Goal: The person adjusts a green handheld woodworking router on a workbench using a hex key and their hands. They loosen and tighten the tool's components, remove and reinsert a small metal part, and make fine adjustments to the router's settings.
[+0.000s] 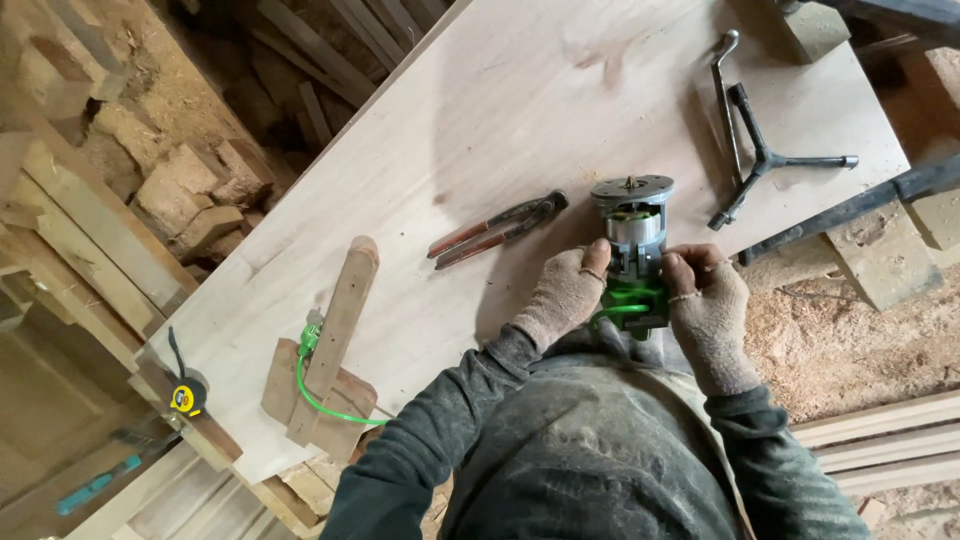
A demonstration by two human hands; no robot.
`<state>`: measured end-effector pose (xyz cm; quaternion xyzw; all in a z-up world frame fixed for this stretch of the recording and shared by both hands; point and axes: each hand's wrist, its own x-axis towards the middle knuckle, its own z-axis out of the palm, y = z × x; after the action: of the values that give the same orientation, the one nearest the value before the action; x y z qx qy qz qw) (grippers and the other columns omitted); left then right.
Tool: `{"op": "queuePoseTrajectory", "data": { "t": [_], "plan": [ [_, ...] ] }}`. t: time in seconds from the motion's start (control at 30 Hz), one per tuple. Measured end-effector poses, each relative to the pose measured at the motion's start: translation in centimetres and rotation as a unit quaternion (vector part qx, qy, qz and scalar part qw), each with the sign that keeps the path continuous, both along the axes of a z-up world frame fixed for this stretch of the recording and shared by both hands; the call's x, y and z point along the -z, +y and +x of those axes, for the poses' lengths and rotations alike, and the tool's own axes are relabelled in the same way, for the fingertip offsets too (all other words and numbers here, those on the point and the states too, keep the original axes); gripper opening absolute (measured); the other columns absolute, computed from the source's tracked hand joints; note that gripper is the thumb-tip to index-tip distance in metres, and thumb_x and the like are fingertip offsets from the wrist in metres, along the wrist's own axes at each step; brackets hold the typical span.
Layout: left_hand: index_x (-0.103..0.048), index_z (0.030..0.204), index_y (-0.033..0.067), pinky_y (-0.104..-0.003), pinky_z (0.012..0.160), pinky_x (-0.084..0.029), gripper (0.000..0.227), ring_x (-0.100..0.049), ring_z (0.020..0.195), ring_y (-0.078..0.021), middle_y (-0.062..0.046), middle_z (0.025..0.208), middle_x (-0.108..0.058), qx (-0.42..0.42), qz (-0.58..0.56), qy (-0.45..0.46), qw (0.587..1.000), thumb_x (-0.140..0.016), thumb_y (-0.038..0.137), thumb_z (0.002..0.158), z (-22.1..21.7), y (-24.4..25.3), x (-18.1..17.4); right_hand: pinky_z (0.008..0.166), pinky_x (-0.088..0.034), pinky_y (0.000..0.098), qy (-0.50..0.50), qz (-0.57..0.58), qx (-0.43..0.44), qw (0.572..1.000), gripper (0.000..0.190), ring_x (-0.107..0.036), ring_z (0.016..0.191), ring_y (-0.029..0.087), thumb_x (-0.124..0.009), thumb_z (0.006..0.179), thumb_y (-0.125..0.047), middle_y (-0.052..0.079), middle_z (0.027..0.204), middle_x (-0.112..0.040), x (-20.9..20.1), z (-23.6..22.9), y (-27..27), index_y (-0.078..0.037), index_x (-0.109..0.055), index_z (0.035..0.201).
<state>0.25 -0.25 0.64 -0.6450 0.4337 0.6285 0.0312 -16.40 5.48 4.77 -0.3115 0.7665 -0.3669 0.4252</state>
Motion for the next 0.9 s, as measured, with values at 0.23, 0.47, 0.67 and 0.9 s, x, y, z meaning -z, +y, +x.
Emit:
{"op": "queuePoseTrajectory", "data": {
  "t": [0.23, 0.47, 0.67, 0.9],
  "plan": [
    [-0.077, 0.095, 0.0078, -0.051, 0.099, -0.054, 0.067, -0.069, 0.114, -0.0381, -0.017, 0.095, -0.076, 0.004, 0.012, -0.007, 1.000, -0.044, 0.066, 0.099, 0.0, -0.6, -1.4, 0.072, -0.052, 0.0343, 0.001, 0.044, 0.011, 0.999, 0.013, -0.066, 0.081, 0.018, -0.082, 0.099, -0.018, 0.011, 0.078, -0.068, 0.6, 0.8, -0.8, -0.008, -0.075, 0.103],
    [-0.077, 0.093, 0.0097, -0.049, 0.096, -0.056, 0.063, -0.071, 0.110, -0.0365, -0.017, 0.093, -0.076, -0.025, 0.009, 0.005, 1.000, -0.047, 0.065, 0.100, 0.1, 0.0, -0.1, 0.076, -0.052, 0.0313, -0.032, 0.071, 0.032, 0.996, 0.011, -0.063, 0.083, 0.017, -0.077, 0.100, -0.014, 0.011, 0.084, -0.069, 0.1, 0.1, -0.6, -0.006, -0.074, 0.108],
    [-0.077, 0.093, 0.0095, -0.048, 0.094, -0.057, 0.063, -0.071, 0.109, -0.0361, -0.016, 0.093, -0.076, -0.031, 0.016, -0.001, 0.999, -0.048, 0.065, 0.099, -0.1, -0.2, -0.6, 0.083, -0.050, 0.0378, 0.033, 0.068, -0.022, 0.997, 0.014, -0.066, 0.087, 0.023, -0.082, 0.100, -0.022, 0.013, 0.082, -0.070, 0.8, 0.1, -0.4, -0.009, -0.076, 0.101],
    [-0.076, 0.094, 0.0075, -0.049, 0.092, -0.058, 0.065, -0.071, 0.107, -0.0379, -0.018, 0.094, -0.076, -0.033, 0.019, 0.010, 0.999, -0.047, 0.065, 0.100, 0.2, -0.2, -0.4, 0.092, -0.050, 0.0400, -0.024, 0.071, -0.002, 0.997, 0.011, -0.064, 0.095, 0.023, -0.076, 0.098, -0.012, 0.014, 0.089, -0.070, -2.3, 0.9, -1.4, -0.008, -0.076, 0.108]
  ]
}}
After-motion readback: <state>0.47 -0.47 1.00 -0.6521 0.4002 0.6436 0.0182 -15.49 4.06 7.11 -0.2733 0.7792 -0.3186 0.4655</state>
